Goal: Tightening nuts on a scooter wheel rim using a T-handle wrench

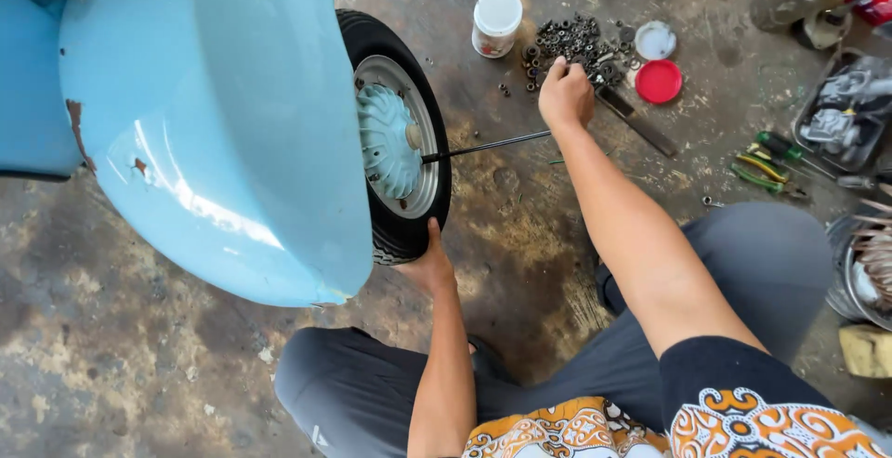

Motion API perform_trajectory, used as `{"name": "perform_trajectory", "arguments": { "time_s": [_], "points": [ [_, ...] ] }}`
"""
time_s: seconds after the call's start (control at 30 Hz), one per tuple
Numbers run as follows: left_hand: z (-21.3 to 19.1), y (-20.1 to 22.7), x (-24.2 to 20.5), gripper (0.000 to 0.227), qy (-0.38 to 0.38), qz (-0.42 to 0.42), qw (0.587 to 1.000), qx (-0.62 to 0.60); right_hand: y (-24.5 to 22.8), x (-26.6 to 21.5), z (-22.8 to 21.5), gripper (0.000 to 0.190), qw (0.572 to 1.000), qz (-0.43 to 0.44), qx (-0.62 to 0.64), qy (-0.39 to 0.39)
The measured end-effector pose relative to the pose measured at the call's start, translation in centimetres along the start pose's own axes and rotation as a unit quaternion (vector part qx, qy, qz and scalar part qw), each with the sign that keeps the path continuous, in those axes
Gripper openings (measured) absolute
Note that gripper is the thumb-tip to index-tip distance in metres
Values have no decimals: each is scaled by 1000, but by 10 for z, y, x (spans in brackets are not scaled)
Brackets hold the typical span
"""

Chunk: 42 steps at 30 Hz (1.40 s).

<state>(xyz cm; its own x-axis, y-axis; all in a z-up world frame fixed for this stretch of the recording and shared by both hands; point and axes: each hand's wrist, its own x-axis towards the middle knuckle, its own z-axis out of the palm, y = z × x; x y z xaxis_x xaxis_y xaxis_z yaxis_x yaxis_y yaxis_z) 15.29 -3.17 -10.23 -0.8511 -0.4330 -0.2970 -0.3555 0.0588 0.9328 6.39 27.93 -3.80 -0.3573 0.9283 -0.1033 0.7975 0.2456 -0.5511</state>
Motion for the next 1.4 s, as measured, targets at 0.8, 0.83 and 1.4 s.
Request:
{"name": "perform_trajectory", "arguments": {
  "time_s": [0.8, 0.83, 1.4],
  "points": [
    [-7, 4, 0, 82, -71, -85, 993, -36, -7, 51, 0, 59, 972, 88, 132, -171],
    [-2, 4, 1, 82, -63, -85, 993, -44, -7, 51, 0, 59, 973, 77, 130, -174],
    [17, 10, 3, 87, 14, -61, 997, -51, -12, 13, 1, 55, 998, -5, 62, -5]
  ]
}}
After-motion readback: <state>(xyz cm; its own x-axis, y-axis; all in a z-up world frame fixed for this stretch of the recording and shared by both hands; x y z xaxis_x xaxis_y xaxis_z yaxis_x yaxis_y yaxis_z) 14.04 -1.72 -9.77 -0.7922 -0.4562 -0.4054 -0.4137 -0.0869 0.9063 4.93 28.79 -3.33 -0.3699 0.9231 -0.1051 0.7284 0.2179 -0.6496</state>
